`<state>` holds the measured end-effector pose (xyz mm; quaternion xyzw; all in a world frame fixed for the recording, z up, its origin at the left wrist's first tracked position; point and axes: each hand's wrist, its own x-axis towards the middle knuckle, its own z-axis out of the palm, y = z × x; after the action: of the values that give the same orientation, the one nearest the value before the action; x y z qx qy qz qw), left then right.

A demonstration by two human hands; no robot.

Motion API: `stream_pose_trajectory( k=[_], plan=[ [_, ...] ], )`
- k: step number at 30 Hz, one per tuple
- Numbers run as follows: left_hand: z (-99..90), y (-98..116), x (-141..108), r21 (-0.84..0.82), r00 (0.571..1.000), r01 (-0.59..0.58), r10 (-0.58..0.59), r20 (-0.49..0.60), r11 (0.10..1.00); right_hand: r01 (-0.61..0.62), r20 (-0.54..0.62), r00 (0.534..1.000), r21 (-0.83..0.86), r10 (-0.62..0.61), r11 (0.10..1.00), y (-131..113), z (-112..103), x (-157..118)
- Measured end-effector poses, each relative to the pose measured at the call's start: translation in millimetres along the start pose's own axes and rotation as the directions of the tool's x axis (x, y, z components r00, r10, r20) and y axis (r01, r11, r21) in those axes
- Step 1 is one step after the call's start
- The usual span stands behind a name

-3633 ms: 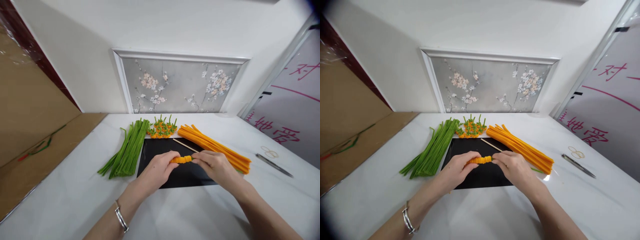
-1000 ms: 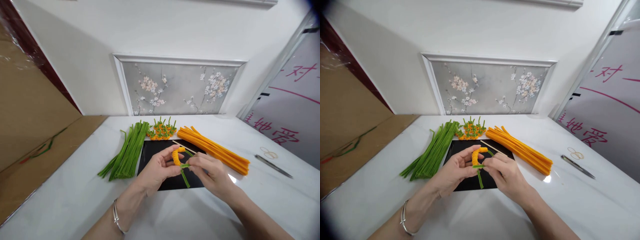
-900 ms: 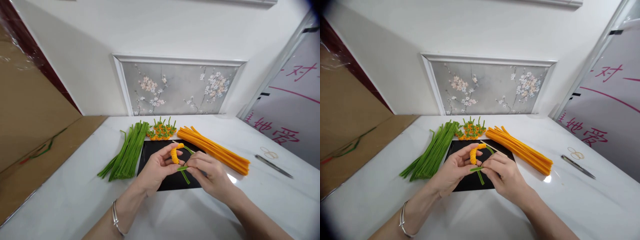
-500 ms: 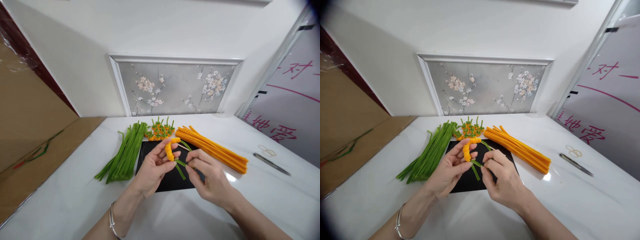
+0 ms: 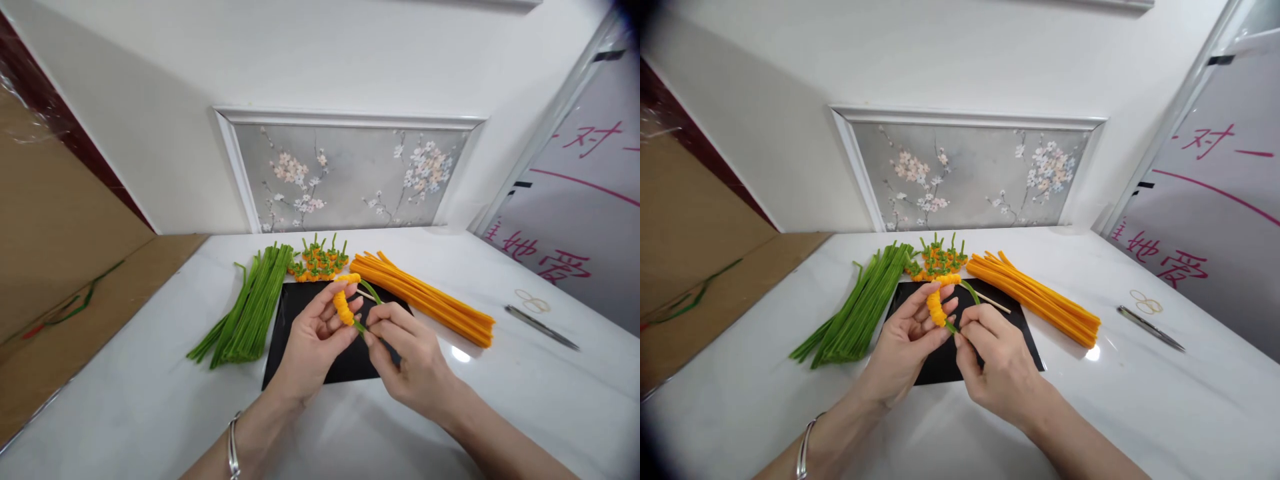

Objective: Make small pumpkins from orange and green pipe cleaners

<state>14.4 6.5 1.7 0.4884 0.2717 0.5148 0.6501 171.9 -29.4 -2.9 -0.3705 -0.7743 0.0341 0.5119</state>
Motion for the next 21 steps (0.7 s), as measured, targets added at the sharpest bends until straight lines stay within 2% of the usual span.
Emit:
stream_pose_trajectory(
  k=[6, 10, 13, 16, 21],
  plan=[
    [10.3, -0.7, -4.8, 0.030, 1.000, 0.002, -0.002, 0.014, 1.000, 0.033, -0.029, 0.999, -0.083, -0.035, 0.996, 3.5, 4.1, -2.4],
    [3.7, 2.8, -4.3, 0.009, 0.993, 0.049, -0.049, 0.106, 0.999, 0.060, -0.034, 0.997, -0.194, -0.068, 0.979, 7.0, -1.9, -2.0],
    [-4.5, 7.0, -0.2, -0.024, 0.989, 0.136, -0.134, 0.066, 0.990, 0.082, -0.029, 0.995, -0.253, -0.092, 0.964, 7.4, -4.9, -2.5],
    [-9.2, 10.2, 3.5, -0.052, 0.983, 0.185, -0.184, 0.023, 0.981, 0.114, 0.012, 0.993, -0.251, -0.114, 0.961, 5.7, -4.3, -4.3],
    [-12.6, 13.4, 4.9, -0.067, 0.979, 0.191, -0.185, 0.087, 0.979, 0.124, 0.077, 0.991, -0.179, -0.112, 0.976, 3.0, -3.2, -7.3]
  ],
)
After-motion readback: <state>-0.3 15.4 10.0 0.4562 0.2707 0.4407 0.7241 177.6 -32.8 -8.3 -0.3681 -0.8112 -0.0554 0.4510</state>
